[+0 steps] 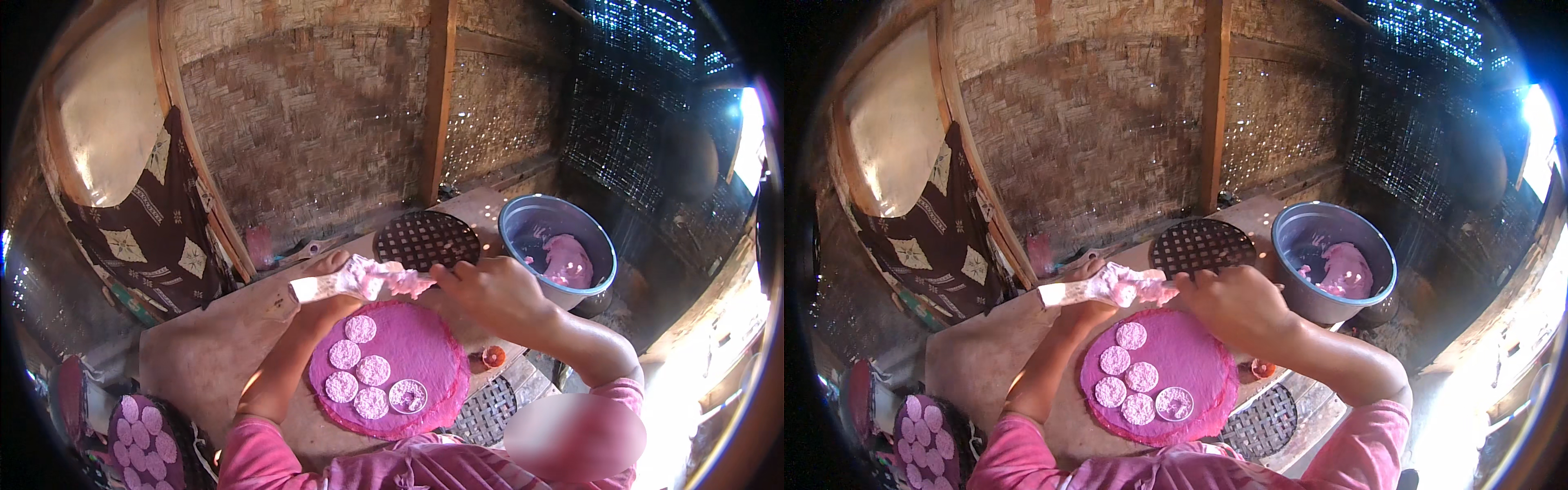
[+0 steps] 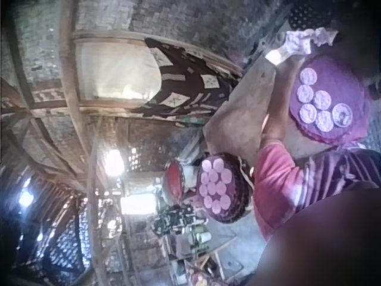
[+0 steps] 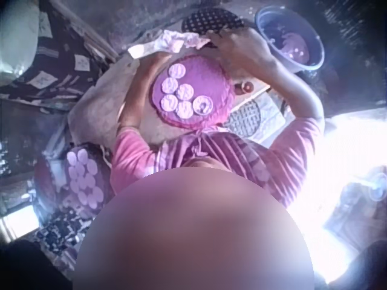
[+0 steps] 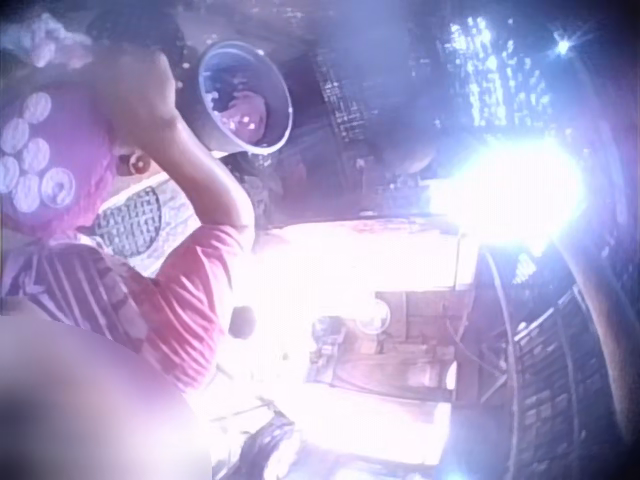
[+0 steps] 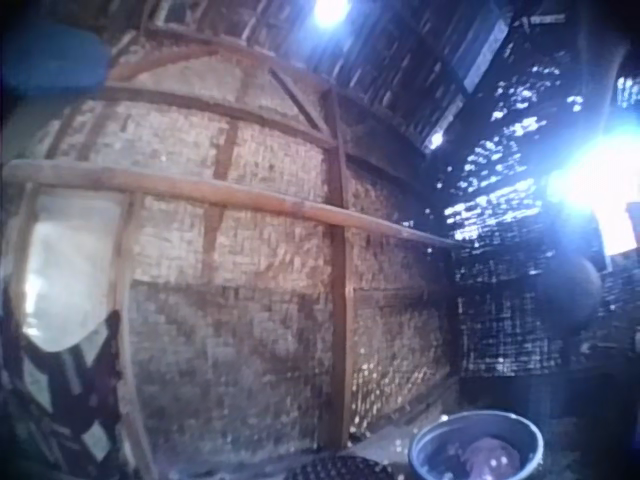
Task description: The person scoops pink dough from a bowl, places it into a wooden mold, and presses it to form round cakes. They then place the finished cakes onto a woven tray and repeat the process.
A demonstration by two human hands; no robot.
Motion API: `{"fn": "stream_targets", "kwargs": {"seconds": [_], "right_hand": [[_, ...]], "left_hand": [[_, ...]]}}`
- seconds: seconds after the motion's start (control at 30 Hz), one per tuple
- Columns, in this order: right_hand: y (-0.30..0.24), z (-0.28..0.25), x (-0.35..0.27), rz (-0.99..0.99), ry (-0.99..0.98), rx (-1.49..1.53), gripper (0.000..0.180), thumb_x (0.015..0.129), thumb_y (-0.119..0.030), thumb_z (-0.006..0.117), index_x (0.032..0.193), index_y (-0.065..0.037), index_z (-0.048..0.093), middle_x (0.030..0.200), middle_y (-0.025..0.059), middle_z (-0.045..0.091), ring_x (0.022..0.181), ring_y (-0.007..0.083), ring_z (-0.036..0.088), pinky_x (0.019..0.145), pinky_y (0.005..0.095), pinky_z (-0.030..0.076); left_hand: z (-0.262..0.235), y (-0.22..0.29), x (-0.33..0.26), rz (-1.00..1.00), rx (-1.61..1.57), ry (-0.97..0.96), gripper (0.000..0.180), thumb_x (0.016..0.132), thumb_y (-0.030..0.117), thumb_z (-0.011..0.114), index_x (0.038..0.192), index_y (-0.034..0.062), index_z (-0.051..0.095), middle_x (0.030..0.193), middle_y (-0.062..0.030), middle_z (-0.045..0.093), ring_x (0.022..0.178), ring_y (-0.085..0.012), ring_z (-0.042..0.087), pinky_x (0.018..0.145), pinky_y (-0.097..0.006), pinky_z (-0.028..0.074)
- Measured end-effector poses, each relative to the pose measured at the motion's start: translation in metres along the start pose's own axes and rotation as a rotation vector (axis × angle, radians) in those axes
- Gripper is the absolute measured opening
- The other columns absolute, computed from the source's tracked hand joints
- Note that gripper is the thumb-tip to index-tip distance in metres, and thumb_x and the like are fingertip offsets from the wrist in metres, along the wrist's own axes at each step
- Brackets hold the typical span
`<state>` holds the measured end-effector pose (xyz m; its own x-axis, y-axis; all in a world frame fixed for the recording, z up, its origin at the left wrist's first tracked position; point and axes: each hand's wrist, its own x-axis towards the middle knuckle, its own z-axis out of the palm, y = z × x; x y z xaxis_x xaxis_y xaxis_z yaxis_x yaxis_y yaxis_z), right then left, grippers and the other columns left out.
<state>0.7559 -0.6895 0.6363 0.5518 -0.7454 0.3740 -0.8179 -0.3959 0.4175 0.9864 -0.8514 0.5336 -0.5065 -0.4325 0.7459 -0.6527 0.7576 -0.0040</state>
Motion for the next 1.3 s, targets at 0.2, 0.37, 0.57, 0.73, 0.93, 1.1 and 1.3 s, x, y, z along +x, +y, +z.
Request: {"fn": "stream_targets", "kwargs": {"seconds": [0.2, 0.37, 0.57, 0.73, 0.93, 1.1, 1.3], "right_hand": [[-0.022, 0.03, 0.012, -0.036, -0.046, 0.079, 0.022, 0.083, -0.012, 0.056, 0.103, -0.004, 0.058, 0.078, 0.0077, 0.065, 0.063, 0.0201, 0.069, 0.051, 0.0304, 0.052], [-0.021, 0.016, -0.01, 0.018, -0.027, 0.076, 0.029, 0.087, -0.016, 0.057, 0.114, -0.005, 0.06, 0.077, 0.0087, 0.065, 0.062, 0.021, 0.068, 0.05, 0.0332, 0.052], [-0.024, 0.048, 0.012, 0.532, 0.428, 0.809, 0.048, 0.09, -0.001, 0.057, 0.137, -0.002, 0.049, 0.093, 0.0219, 0.064, 0.082, 0.0349, 0.065, 0.074, 0.0363, 0.052], [-0.075, 0.11, 0.023, 0.599, 0.473, 0.897, 0.051, 0.093, 0.002, 0.049, 0.143, -0.001, 0.04, 0.097, 0.027, 0.057, 0.085, 0.0379, 0.061, 0.079, 0.0369, 0.049], [-0.048, 0.094, -0.021, 0.641, 0.107, 1.3, 0.045, 0.098, -0.009, 0.047, 0.143, -0.008, 0.043, 0.075, 0.0182, 0.059, 0.068, 0.0209, 0.059, 0.069, 0.0342, 0.05], [-0.045, 0.103, -0.016, 0.753, 0.175, 1.245, 0.042, 0.099, -0.012, 0.047, 0.14, -0.002, 0.044, 0.08, 0.0216, 0.065, 0.078, 0.0222, 0.067, 0.073, 0.0348, 0.05], [-0.06, 0.096, -0.027, 0.729, 0.064, 1.392, 0.039, 0.098, -0.009, 0.048, 0.136, -0.001, 0.048, 0.093, 0.0194, 0.067, 0.089, 0.0172, 0.064, 0.078, 0.0315, 0.049]], "left_hand": [[-0.003, 0.023, -0.006, -0.006, -0.117, -0.021, 0.048, 0.062, 0.043, 0.08, 0.077, 0.0085, 0.05, 0.075, -0.0096, 0.056, 0.067, -0.0304, 0.063, 0.059, -0.041, 0.052], [0.021, -0.01, -0.017, -0.192, 0.102, -0.245, 0.032, 0.076, 0.037, 0.07, 0.096, 0.012, 0.065, 0.088, -0.0094, 0.065, 0.082, -0.0293, 0.063, 0.074, -0.04, 0.05], [0.019, -0.005, 0.016, -0.1, -0.069, 0.132, 0.015, 0.081, 0.028, 0.068, 0.088, 0.0148, 0.067, 0.084, -0.0064, 0.066, 0.082, -0.0274, 0.063, 0.072, -0.041, 0.05], [0.037, 0.019, 0.036, -0.125, 0.037, 0.137, 0.013, 0.078, 0.023, 0.067, 0.087, 0.0129, 0.066, 0.084, -0.0064, 0.067, 0.082, -0.0256, 0.064, 0.076, -0.039, 0.05], [0.042, -0.005, 0.033, -0.145, 0.096, 0.197, 0.016, 0.074, 0.022, 0.072, 0.084, 0.0116, 0.065, 0.08, -0.0081, 0.065, 0.081, -0.0286, 0.064, 0.073, -0.041, 0.051], [0.048, 0.014, 0.039, -0.147, 0.004, 0.219, 0.017, 0.07, 0.019, 0.073, 0.08, 0.01, 0.063, 0.079, -0.0121, 0.062, 0.074, -0.0338, 0.063, 0.063, -0.045, 0.051], [0.069, 0.007, 0.046, -0.226, 0.023, 0.136, 0.027, 0.069, 0.029, 0.074, 0.081, 0.0077, 0.061, 0.078, -0.0119, 0.061, 0.073, -0.0329, 0.065, 0.063, -0.042, 0.054]]}}
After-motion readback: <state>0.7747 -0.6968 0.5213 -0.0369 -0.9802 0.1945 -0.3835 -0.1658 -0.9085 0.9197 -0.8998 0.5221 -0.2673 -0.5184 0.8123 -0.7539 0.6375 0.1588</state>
